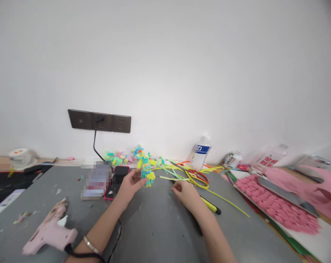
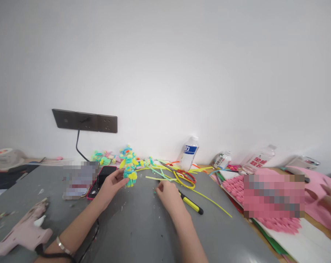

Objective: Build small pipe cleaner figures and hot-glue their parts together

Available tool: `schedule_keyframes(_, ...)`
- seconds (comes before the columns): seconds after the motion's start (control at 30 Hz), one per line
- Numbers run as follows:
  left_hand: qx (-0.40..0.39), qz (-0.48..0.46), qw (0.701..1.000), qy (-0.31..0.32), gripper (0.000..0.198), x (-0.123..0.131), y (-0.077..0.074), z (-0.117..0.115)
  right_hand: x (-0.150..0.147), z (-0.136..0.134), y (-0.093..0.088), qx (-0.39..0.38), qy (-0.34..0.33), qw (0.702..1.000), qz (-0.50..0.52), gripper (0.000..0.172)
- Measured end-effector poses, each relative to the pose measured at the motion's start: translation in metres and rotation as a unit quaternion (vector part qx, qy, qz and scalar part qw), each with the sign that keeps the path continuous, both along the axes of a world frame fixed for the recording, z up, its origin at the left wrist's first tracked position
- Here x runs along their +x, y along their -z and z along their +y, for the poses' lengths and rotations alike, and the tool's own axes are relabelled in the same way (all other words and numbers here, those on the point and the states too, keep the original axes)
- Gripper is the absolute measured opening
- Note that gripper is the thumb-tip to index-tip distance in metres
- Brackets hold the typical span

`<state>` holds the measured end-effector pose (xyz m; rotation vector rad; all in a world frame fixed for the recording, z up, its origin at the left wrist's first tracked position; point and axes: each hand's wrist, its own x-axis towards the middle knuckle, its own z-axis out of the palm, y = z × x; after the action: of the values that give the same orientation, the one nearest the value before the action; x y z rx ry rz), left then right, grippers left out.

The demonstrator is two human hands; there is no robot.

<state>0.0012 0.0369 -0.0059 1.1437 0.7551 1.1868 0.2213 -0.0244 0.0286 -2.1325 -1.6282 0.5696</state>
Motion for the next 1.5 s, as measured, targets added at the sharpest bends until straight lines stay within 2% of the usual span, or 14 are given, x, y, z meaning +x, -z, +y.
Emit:
schedule_keyframes(0.23,-0.001,-0.003,1.000,-0.001,0.051,0.000,0.000,-0.001,-0.008,0.007,0.027,0.015,0.022,0.999,0.028,0.022)
schedule_keyframes(0.33,-0.004,-0.006,1.000,0.001,0.051,0.000,-0.001,-0.001,-0.006,0.008,0.026,0.051,0.012,0.996,0.074,0.023)
schedule_keyframes(0.43,-0.005,-0.004,1.000,-0.003,0.051,0.000,-0.003,-0.002,-0.005,0.014,0.015,0.091,-0.007,0.984,0.153,0.021)
schedule_keyframes(0.57,-0.006,-0.005,1.000,-0.020,0.050,-0.001,-0.006,-0.003,-0.009,0.026,-0.007,0.149,-0.035,0.945,0.288,0.012)
schedule_keyframes(0.7,-0.009,-0.015,0.999,-0.036,0.051,-0.002,-0.005,-0.002,-0.024,0.043,-0.015,0.175,-0.052,0.890,0.418,0.032)
schedule_keyframes(0.87,0.000,-0.025,0.999,-0.045,0.050,-0.002,-0.003,-0.001,-0.038,0.053,0.007,0.157,-0.025,0.826,0.541,0.042)
schedule_keyframes(1.03,-0.006,-0.021,0.999,-0.044,0.052,-0.002,-0.004,-0.003,-0.030,0.052,0.023,0.136,0.010,0.779,0.612,0.042)
schedule_keyframes(1.23,-0.022,-0.013,0.999,-0.047,0.057,-0.003,-0.006,-0.007,-0.021,0.050,0.019,0.118,0.020,0.749,0.652,0.036)
schedule_keyframes(1.5,-0.029,-0.015,0.999,-0.038,0.056,-0.002,-0.008,-0.007,-0.026,0.043,0.009,0.089,0.002,0.740,0.667,0.035)
